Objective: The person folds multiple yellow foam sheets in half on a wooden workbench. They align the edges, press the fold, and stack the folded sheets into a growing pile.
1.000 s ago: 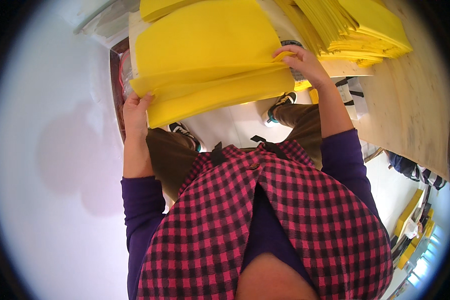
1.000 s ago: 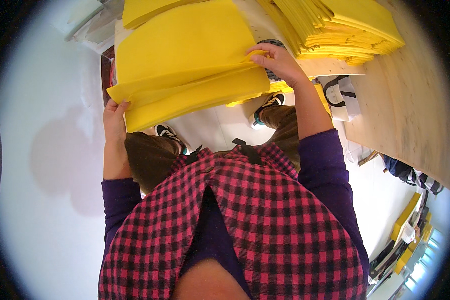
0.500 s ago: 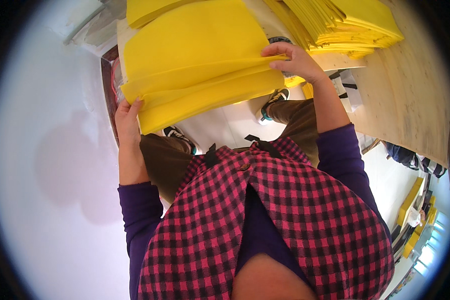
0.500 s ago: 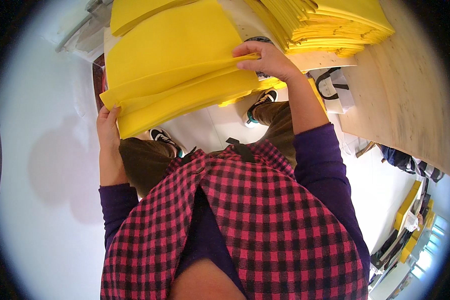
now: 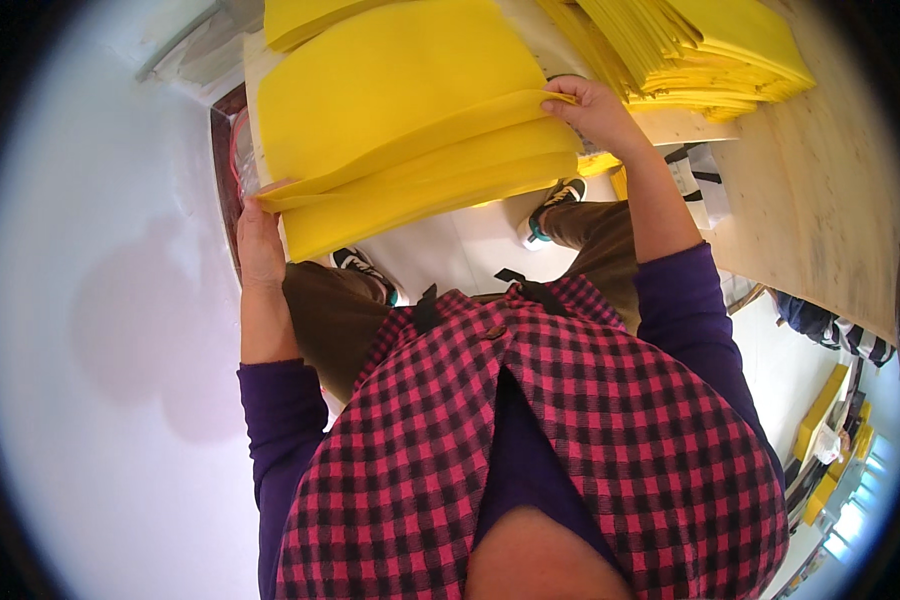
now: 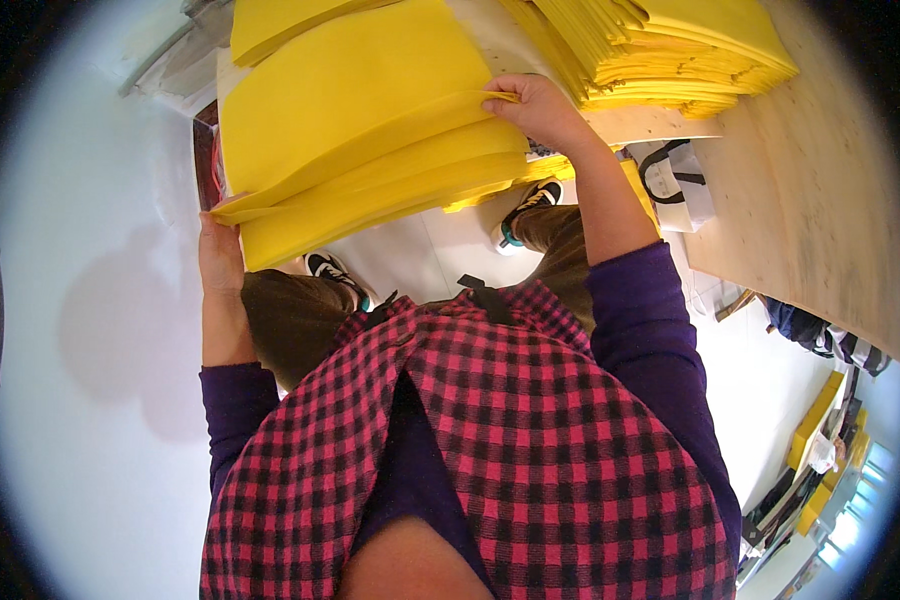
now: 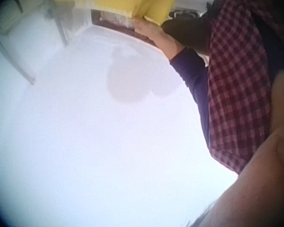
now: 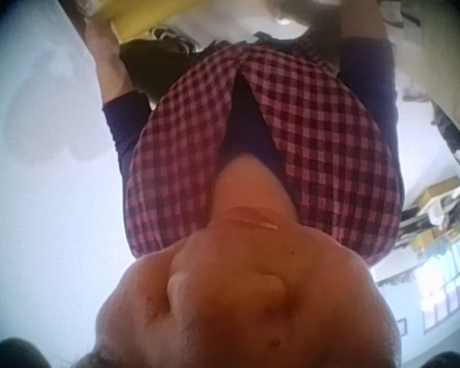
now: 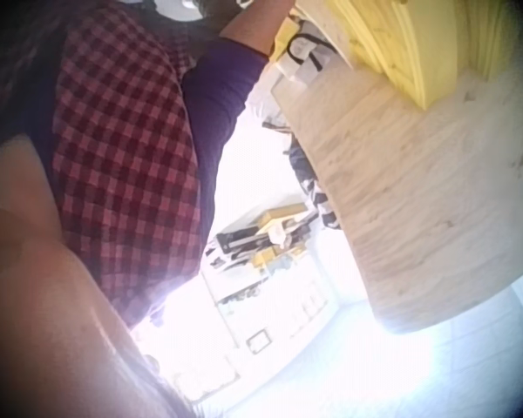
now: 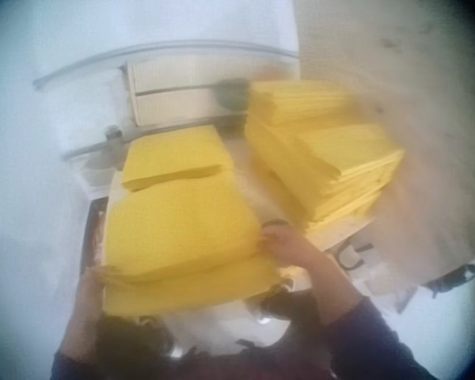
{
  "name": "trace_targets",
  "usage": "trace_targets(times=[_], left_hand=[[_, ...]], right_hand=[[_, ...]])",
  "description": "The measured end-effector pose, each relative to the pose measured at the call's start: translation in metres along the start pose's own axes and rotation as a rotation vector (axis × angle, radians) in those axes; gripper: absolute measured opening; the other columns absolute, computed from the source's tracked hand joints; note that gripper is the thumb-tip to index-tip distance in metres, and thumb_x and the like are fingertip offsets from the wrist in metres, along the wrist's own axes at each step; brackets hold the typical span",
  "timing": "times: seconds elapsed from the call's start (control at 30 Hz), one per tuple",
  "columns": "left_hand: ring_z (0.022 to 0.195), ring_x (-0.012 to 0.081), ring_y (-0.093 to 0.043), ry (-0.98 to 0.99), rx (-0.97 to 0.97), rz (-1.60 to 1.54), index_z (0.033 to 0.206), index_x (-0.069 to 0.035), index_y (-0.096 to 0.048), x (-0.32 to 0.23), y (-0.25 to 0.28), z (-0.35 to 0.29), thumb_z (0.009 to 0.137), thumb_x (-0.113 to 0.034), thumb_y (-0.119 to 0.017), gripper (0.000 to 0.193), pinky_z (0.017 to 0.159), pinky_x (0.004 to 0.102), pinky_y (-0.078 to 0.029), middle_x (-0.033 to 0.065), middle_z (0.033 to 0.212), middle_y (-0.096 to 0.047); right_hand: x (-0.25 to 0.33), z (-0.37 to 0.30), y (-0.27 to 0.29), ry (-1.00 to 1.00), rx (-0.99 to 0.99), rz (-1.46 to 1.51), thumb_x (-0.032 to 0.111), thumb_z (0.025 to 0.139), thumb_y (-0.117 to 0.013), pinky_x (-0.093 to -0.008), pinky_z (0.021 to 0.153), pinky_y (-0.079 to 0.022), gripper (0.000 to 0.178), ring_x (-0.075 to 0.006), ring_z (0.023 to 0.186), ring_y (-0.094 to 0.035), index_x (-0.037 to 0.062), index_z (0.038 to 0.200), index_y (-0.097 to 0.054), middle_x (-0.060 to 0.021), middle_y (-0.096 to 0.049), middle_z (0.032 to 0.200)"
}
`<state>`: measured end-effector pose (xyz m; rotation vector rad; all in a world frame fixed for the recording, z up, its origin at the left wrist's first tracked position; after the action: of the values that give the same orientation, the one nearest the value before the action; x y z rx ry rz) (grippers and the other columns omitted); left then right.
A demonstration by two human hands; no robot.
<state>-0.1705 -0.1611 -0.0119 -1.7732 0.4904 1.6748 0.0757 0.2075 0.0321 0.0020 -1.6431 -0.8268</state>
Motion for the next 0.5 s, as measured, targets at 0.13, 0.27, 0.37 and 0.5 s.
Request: trace_targets(times=[0.13, 0.27, 0.37, 0.5], left_hand=[[0.118, 0.0248, -0.049, 0.013, 0.035, -0.06, 0.116, 0.003, -0.057, -0.004, -0.007, -0.003, 0.092, -0.063, -0.036, 0.073, 0.105, 0.039, -0.031, 0.0133, 0.12, -0.059], [0.118, 0.0248, -0.05, -0.007, 0.077, -0.02, 0.12, 0.003, -0.056, -0.014, -0.011, -0.004, 0.089, -0.066, -0.038, 0.077, 0.105, 0.0387, -0.031, 0.0135, 0.122, -0.058], [0.117, 0.0238, -0.051, 0.027, 0.112, -0.06, 0.12, 0.003, -0.056, -0.011, -0.013, -0.004, 0.087, -0.068, -0.041, 0.08, 0.103, 0.038, -0.034, 0.0128, 0.122, -0.058], [0.117, 0.0218, -0.052, 0.007, 0.121, -0.052, 0.121, 0.003, -0.055, -0.01, -0.012, -0.005, 0.085, -0.059, -0.054, 0.072, 0.102, 0.0359, -0.037, 0.0116, 0.123, -0.058]], right_hand=[[0.002, 0.0, 0.004, -0.027, -0.031, -0.079, 0.021, 0.085, -0.066, -0.0253, 0.077, -0.046, 0.027, -0.0106, 0.082, -0.058, 0.0002, 0.103, -0.064, -0.0037, -0.067, 0.087], [0.001, 0.003, 0.0, -0.025, -0.019, 0.011, 0.021, 0.086, -0.066, -0.0249, 0.074, -0.046, 0.026, -0.0091, 0.078, -0.056, 0.001, 0.102, -0.064, -0.0014, -0.065, 0.084], [-0.003, 0.003, -0.001, -0.061, -0.019, 0.045, 0.021, 0.086, -0.065, -0.0235, 0.07, -0.045, 0.024, -0.0071, 0.075, -0.055, 0.0021, 0.101, -0.064, 0.001, -0.063, 0.082], [-0.001, -0.002, 0.0, -0.045, -0.056, 0.039, 0.019, 0.087, -0.064, -0.0222, 0.068, -0.045, 0.021, -0.0059, 0.073, -0.054, 0.0028, 0.1, -0.064, 0.0027, -0.062, 0.08]])
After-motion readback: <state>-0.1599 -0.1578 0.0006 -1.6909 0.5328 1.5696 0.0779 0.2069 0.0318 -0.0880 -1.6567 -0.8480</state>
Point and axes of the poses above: each hand's wrist, its own z-axis towards the middle knuckle, its own y-axis out of the back of the hand, x = y × z, the point moved 10 cm from there along z, towards the middle knuckle
